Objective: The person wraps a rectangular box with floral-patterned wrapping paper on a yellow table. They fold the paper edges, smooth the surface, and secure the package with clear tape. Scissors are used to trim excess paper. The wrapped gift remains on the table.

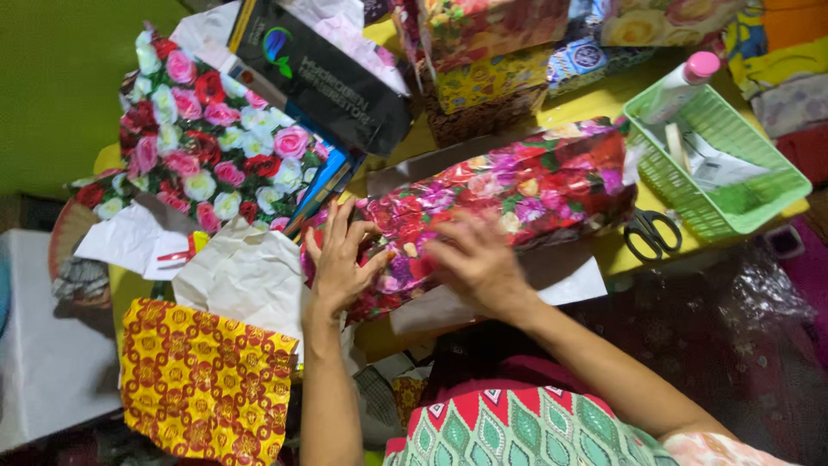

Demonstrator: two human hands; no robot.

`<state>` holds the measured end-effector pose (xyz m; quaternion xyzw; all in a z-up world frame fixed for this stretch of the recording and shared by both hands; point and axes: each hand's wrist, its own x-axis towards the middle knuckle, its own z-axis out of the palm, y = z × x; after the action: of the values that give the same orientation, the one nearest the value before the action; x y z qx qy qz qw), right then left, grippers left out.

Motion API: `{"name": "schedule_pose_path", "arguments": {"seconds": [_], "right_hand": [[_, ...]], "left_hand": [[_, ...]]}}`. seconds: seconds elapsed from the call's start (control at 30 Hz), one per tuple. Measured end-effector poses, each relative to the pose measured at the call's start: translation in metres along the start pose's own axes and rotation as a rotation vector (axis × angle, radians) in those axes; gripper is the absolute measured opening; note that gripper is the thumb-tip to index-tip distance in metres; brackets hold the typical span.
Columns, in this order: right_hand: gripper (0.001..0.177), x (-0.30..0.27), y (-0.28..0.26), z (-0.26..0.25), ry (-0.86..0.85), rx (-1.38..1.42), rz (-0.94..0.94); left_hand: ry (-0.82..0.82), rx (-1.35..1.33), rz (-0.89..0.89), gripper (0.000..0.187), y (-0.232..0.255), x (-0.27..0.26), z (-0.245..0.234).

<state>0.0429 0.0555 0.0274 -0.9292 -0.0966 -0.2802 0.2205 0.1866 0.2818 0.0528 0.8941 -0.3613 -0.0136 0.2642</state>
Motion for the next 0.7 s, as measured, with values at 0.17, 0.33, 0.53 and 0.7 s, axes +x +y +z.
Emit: {"name": "schedule_pose_path", "arguments": {"seconds": [0.17,0.33,0.53,0.7], "right_hand": [[0.057,0.011,-0.025,0.033,0.014,0.034,-0.041],[0.064,0.016,-0.020,0.038,-0.009,-0.034,0.001],[0.058,0.023,-0.020,0.033,-0.012,-0.071,0.030],[0.053,0.024,-0.012,0.000,0.061,0.109,0.037]], "left_hand": [[-0.152,-0.067,-0.025,0.021,-0.014,0.014,-0.002],[-0.123,-0.167,0.003,0.016,-0.026,0.016,0.001],[-0.016,-0.099,0.014,0.015,-0.013,0.013,0.011],[0.011,-0.070,-0.018,0.015,-0.003,0.016,0.010]]}}
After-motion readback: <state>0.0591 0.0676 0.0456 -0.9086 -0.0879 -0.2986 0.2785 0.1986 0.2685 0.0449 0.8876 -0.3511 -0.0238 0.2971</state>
